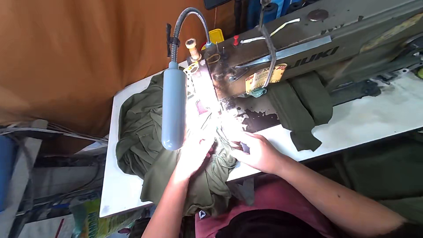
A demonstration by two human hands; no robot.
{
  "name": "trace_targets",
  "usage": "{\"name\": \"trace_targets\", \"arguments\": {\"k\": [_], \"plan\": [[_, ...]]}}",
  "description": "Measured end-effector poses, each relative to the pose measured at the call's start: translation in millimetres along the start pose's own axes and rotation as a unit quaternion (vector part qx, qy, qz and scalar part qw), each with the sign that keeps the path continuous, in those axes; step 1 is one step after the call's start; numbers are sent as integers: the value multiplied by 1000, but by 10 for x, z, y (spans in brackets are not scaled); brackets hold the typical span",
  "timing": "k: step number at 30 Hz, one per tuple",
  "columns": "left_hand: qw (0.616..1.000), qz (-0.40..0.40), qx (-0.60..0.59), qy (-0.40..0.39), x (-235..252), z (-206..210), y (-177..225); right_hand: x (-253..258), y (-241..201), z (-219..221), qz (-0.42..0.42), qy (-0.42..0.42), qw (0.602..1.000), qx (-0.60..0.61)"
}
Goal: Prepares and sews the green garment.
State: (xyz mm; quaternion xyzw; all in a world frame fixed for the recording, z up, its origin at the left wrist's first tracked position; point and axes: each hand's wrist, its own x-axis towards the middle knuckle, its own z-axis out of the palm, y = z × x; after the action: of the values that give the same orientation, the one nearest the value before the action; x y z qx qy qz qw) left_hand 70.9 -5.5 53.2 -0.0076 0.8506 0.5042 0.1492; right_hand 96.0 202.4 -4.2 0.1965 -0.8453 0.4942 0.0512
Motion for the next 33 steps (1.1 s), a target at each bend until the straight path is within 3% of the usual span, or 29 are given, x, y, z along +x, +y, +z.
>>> {"name": "trace_targets", "arguments": {"k": [4,10,16,25,33], "plan": [[999,-35,14,-35,10,95,115,-129,-17,112,-44,10,998,-33],[987,-36,150,-47,109,174,119,-202,-48,170,-77,-39,995,-55],[996,-24,80,7,47,12,-2,-11,-54,-75,-4,-91,995,-31],[1000,2,17,7,23,-96,-37,396,-93,-190,-40,-159,978,-130],[1000,25,0,19,8,-111,-21,551,-299,-182,12,-242,955,-170]]}}
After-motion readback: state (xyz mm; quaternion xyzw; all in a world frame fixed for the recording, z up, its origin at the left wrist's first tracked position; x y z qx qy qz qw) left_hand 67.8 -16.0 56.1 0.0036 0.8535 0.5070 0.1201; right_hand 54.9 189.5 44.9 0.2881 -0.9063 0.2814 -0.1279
